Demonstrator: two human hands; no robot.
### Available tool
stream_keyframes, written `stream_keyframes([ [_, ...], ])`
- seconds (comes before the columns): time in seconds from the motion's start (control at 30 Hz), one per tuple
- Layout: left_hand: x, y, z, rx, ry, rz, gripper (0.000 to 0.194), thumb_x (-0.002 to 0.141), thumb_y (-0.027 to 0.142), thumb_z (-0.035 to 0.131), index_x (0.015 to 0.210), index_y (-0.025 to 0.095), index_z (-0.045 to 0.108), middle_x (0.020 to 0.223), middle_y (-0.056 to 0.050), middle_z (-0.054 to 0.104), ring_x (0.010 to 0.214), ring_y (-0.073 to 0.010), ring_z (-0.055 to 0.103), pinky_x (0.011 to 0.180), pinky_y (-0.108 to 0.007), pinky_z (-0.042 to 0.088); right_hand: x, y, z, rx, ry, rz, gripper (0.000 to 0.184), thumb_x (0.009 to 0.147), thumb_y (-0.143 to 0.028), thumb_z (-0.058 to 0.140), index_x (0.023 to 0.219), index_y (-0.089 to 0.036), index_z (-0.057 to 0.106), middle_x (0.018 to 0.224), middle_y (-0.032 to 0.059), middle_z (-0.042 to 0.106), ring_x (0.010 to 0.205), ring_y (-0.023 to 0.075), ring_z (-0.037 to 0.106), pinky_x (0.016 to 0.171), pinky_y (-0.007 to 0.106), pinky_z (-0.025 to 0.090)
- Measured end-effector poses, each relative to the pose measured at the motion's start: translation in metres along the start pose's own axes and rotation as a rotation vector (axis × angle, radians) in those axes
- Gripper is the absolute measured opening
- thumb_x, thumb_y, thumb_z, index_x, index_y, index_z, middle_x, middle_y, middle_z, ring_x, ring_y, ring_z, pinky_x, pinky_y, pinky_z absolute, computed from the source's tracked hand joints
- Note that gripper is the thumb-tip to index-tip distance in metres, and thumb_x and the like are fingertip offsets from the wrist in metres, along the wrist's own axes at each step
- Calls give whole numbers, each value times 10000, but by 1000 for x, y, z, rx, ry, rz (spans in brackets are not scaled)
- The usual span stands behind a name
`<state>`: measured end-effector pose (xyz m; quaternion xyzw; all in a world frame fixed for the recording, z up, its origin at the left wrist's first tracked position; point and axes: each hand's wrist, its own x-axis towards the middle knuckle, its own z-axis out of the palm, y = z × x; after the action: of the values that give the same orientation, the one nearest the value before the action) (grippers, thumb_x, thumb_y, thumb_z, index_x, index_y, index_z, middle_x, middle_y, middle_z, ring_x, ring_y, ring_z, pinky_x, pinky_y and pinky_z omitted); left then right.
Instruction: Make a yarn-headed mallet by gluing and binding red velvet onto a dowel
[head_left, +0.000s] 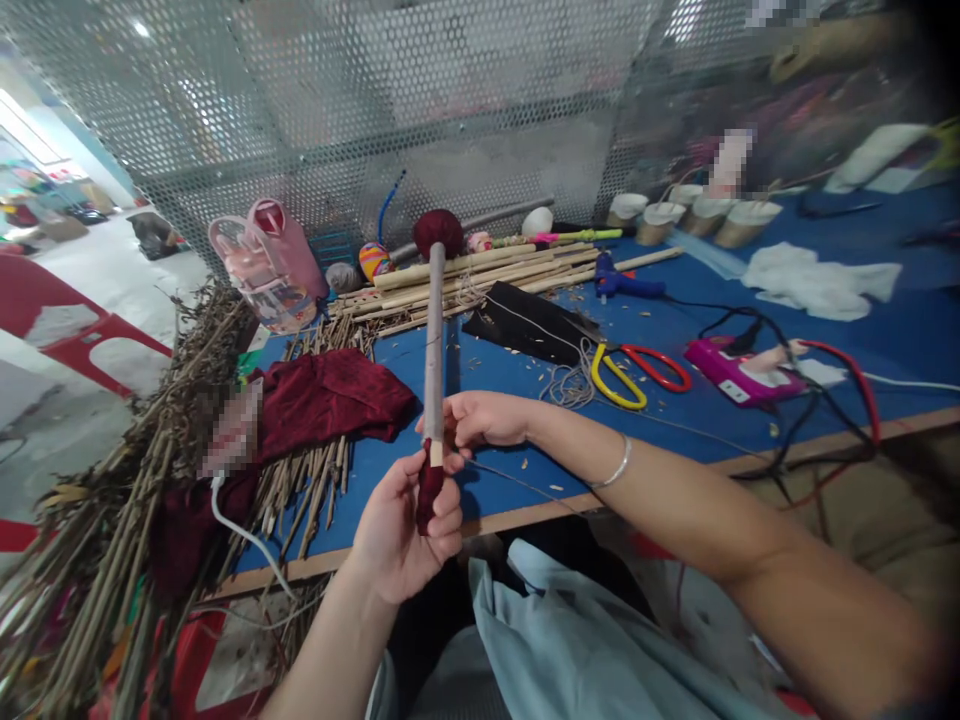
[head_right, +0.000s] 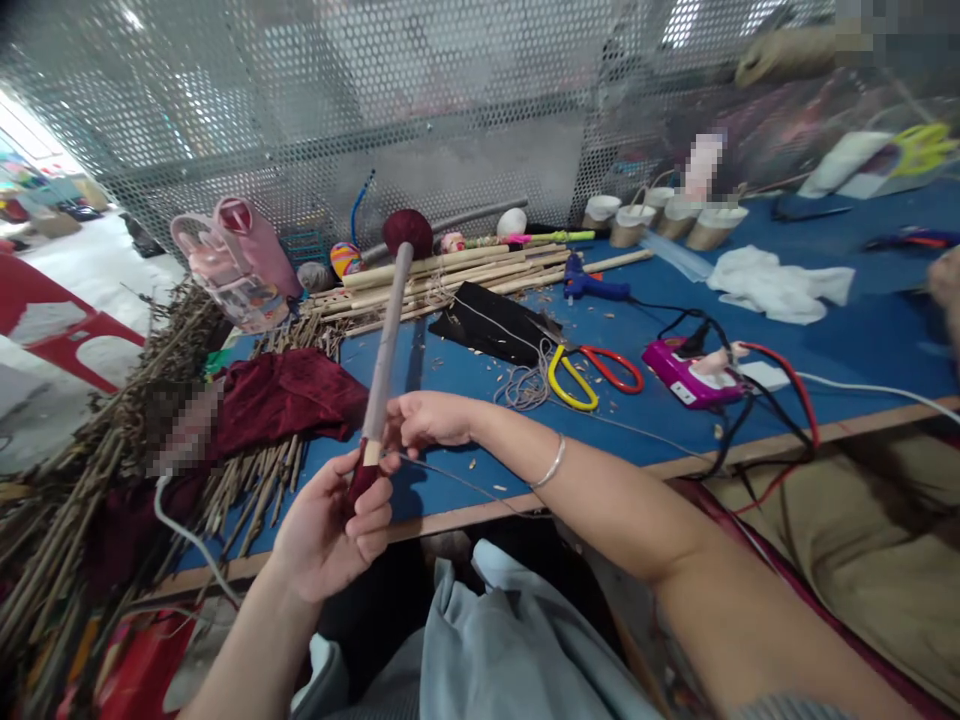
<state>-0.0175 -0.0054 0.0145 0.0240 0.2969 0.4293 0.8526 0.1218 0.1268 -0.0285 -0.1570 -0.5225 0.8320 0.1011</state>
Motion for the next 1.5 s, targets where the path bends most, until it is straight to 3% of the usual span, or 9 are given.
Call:
stream_keyframes([
  [0.13,14,-5,2,128,89,-7,412,919,334,294,926,76,615,611,-80,661,544,-169,655,574,-294,535,-7,-7,-2,176,-3,-107,423,629,-94,583,1052,-96,602,1045,106,680,887,173,653,711,247,512],
  [0.27,26,-10,2,282,132,107,299,890,306,421,1018,90,585,683,-103,705,618,-186,682,636,-294,534,-9,-6,-1,250,43,-112,234,836,-255,495,906,-74,625,1072,150,665,765,155,645,601,242,495],
  [0.5,39,-5,-8,758,326,875,332,847,349,573,1145,204,553,1023,-69,678,852,-158,659,786,-279,509,-7,-5,-5,273,85,-202,228,830,-260,537,830,-66,658,830,83,678,734,139,631,701,238,488],
  [0.63,42,0,-8,925,384,1105,154,811,291,633,937,206,606,981,-50,683,928,-161,639,839,-272,484,-8,-7,-5,292,67,-174,273,804,-312,605,948,-86,655,919,72,669,793,141,636,761,255,486],
  [1.0,41,43,48,1396,460,972,344,844,420,532,631,168,633,443,36,522,408,-93,454,434,-207,348,-3,1,-6,401,23,-203,188,814,-261,563,933,-119,592,796,58,690,708,174,668,714,307,512],
  [1.17,48,53,70,1762,409,891,348,860,389,471,634,189,644,497,2,587,473,-140,538,515,-237,386,-6,6,-10,361,36,-144,235,874,-256,382,902,-110,563,747,108,694,680,200,669,659,330,518],
  [1.27,61,72,68,1886,590,992,236,841,309,484,905,197,681,679,-45,684,657,-203,628,657,-278,434,-10,3,-8,304,21,-109,265,907,-308,357,935,-122,543,772,123,705,705,201,682,604,296,526],
  [1.4,67,96,52,1970,901,836,283,770,176,517,1040,131,590,868,-159,685,830,-286,645,741,-353,444,-12,-1,-4,222,47,-64,275,917,-386,389,955,-148,522,763,96,713,535,160,649,387,198,444],
  [1.5,43,81,30,1688,859,874,221,823,339,522,958,174,581,817,-99,659,734,-242,635,669,-328,466,-12,-1,0,219,84,-58,275,913,-401,413,945,-152,524,733,74,706,453,134,610,310,165,369],
])
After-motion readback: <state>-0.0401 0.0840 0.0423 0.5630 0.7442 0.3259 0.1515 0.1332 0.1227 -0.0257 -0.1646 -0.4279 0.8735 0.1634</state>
